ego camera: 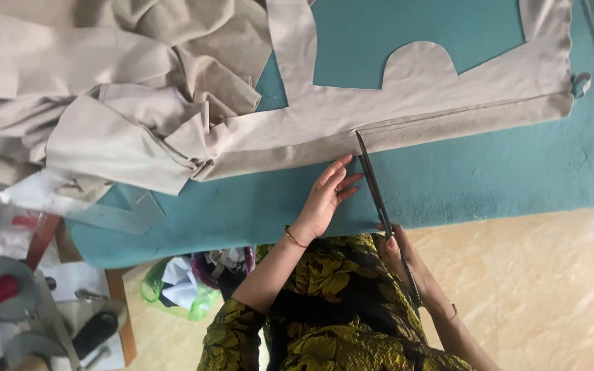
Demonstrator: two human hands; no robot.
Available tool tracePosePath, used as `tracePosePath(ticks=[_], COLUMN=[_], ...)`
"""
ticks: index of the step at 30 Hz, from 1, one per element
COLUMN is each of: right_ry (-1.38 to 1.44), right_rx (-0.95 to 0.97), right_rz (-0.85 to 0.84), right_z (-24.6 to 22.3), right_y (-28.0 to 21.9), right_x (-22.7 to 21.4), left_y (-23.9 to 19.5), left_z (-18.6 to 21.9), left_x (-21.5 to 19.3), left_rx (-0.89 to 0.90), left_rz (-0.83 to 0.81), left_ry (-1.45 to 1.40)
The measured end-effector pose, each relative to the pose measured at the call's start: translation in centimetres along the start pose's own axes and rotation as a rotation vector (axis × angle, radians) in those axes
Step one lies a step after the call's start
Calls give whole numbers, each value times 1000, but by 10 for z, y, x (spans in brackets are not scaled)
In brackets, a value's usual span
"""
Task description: Marking and cutting fabric on a cutting table using a ruler, pen, and scissors.
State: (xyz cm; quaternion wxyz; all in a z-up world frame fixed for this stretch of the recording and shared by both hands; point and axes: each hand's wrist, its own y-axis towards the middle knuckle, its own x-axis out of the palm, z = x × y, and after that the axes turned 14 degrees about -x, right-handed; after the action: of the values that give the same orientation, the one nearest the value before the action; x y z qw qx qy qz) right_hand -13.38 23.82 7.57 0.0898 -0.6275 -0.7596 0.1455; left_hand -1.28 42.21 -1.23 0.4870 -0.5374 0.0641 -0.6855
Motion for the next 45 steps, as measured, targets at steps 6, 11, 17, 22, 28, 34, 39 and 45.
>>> tracePosePath(ticks=[6, 11, 17, 22, 28, 34, 39, 45], right_ry=[-104, -98, -51, 44, 69, 82, 291, 383], right_rx=[137, 159, 147, 115, 50, 63, -209, -240], right_rz=[67, 89, 108, 150, 137, 182, 350, 435], right_z=[26, 27, 25, 44, 52, 39, 101, 86], right_y=[0, 1, 5, 6, 6, -11, -11, -9], right_x=[5, 10, 16, 17, 14, 1, -38, -89], left_y=[0, 0, -2, -2, 2, -1, -2, 20], left_z=[-4, -3, 2, 1, -2, -4, -13, 20], left_x=[-6, -9, -7, -7, -11, -8, -3, 29], left_rx=[36, 18, 15, 22, -7, 49, 176, 826], left_rz=[-43, -60, -68, -61, -59, -73, 27, 385], left_ry=[1, 1, -9, -8, -35, 49, 463, 1534])
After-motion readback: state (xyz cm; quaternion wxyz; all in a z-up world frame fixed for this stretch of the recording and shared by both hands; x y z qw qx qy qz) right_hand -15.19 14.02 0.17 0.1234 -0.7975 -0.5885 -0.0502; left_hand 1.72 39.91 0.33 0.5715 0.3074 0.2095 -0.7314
